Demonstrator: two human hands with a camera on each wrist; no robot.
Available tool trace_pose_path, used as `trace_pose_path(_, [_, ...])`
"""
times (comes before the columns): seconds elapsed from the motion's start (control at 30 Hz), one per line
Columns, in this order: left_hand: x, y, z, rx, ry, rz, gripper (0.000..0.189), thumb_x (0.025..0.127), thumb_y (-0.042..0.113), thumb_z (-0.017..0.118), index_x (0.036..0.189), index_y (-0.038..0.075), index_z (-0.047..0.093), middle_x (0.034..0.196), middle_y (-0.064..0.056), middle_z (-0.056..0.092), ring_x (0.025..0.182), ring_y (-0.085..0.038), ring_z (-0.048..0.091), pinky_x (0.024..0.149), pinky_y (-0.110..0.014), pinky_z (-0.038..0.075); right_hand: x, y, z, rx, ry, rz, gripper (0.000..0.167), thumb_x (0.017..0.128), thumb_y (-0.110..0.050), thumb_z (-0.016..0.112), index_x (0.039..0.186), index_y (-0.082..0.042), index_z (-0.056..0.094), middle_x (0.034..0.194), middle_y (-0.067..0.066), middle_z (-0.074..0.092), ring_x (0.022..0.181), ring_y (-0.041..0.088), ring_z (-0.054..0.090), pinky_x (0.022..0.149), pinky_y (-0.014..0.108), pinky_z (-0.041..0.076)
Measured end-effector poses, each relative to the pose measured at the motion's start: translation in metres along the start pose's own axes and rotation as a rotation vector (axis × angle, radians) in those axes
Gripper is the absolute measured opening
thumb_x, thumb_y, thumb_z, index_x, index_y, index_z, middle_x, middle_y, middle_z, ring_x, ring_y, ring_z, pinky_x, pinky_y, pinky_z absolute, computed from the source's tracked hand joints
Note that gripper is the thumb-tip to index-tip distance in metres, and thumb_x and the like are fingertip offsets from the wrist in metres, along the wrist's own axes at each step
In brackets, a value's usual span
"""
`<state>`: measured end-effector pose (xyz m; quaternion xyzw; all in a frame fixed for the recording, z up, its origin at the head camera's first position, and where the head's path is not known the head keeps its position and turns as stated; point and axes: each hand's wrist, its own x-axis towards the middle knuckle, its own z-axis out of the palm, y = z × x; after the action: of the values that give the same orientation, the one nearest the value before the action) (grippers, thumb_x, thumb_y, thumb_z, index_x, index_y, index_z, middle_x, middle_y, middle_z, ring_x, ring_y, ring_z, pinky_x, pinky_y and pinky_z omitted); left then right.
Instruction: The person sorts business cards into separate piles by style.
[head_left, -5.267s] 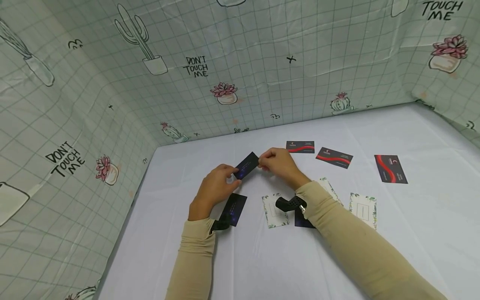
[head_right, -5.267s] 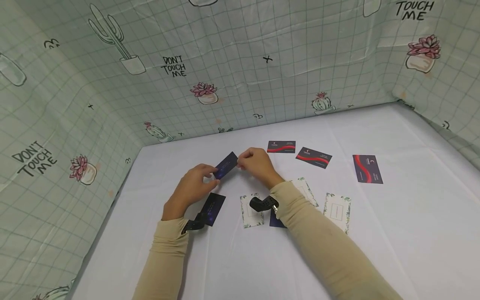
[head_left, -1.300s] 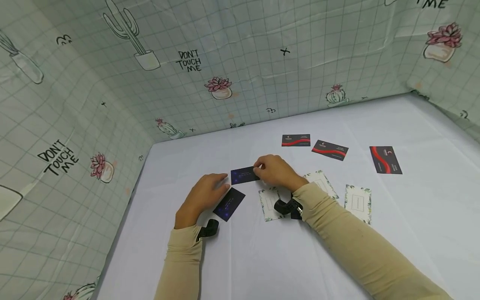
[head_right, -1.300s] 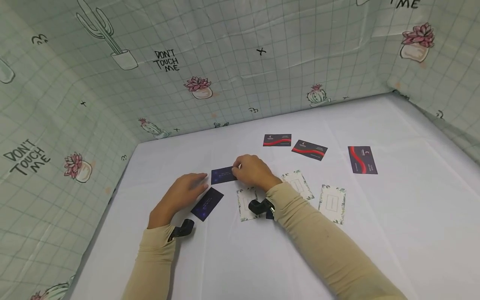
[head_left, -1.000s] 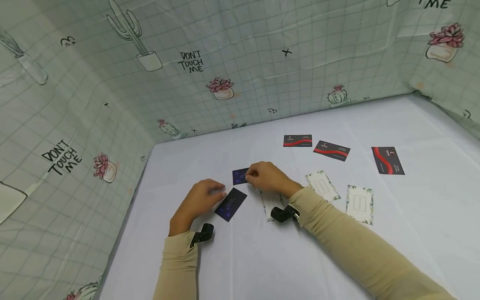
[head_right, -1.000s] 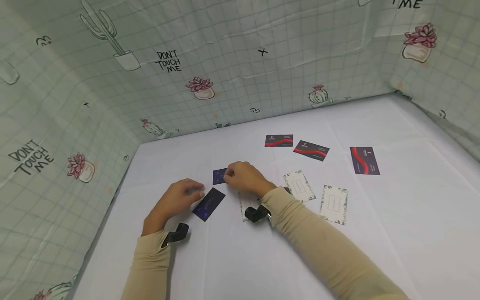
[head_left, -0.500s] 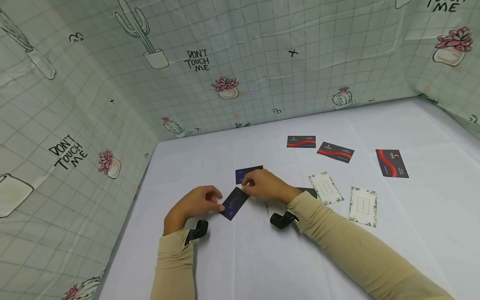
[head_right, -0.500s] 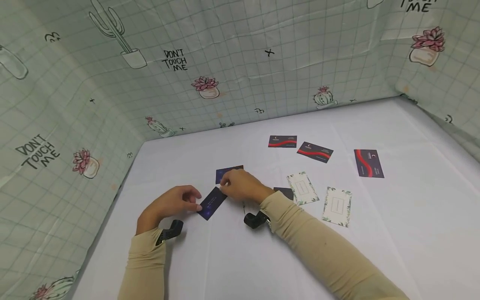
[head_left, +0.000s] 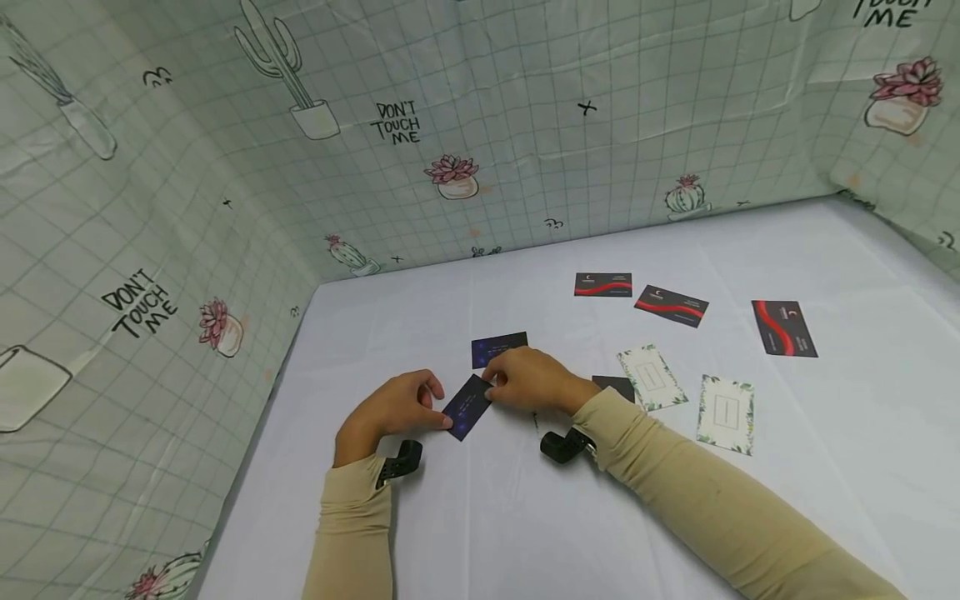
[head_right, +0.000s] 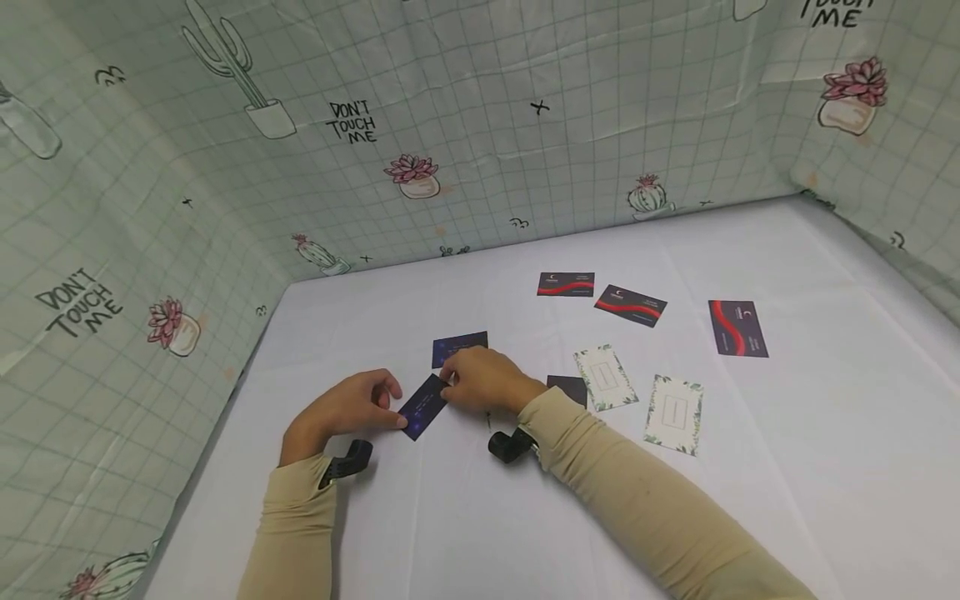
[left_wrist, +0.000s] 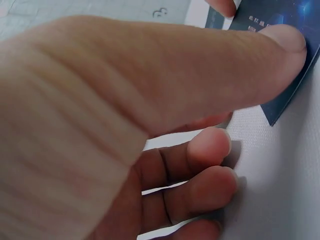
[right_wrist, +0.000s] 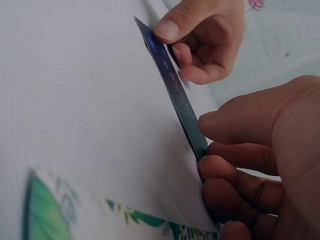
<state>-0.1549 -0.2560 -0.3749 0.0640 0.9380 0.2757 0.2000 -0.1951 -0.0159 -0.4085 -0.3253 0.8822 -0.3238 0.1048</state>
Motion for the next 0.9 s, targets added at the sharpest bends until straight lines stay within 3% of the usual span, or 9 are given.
trace_pose_path(0.43, [0.0021, -0.0022, 0.0022, 0.016, 0.011, 0.021, 0.030, 0.078, 0.020, 0.085, 0.095, 0.010, 0.063, 0.077, -0.001, 0.054, 0.069, -0.015, 0.049, 0.062, -0.030, 0.039, -0.0010, -0.0002, -0.0028, 0.035, 0.009, -0.006, 0.023, 0.093, -0.020, 0.070, 0.110, -0.009, 0.078, 0.098, -0.004, 0.073, 0.084, 0.010, 0.060, 0.077, 0.032, 0.050])
trace_pose_path(0.73, [0.0026, -0.0026, 0.0024, 0.008, 0.005, 0.036, 0.028, 0.078, 0.019, 0.085, 0.092, 0.009, 0.063, 0.077, 0.000, 0.055, 0.070, -0.014, 0.050, 0.064, -0.030, 0.040, -0.0001, -0.0007, -0.0028, 0.058, 0.015, 0.038, 0.019, 0.093, -0.020, 0.069, 0.105, -0.010, 0.080, 0.093, -0.006, 0.073, 0.081, 0.009, 0.060, 0.074, 0.031, 0.050])
trace_pose_path(0.9, [0.0025, -0.0021, 0.0019, 0.005, 0.005, 0.033, 0.028, 0.078, 0.019, 0.085, 0.092, 0.009, 0.063, 0.078, 0.000, 0.055, 0.072, -0.015, 0.050, 0.066, -0.030, 0.040, 0.0011, 0.0007, -0.0029, 0.139, 0.016, 0.058, 0.016, 0.093, -0.020, 0.069, 0.098, -0.010, 0.080, 0.084, -0.006, 0.072, 0.070, 0.011, 0.056, 0.064, 0.028, 0.045])
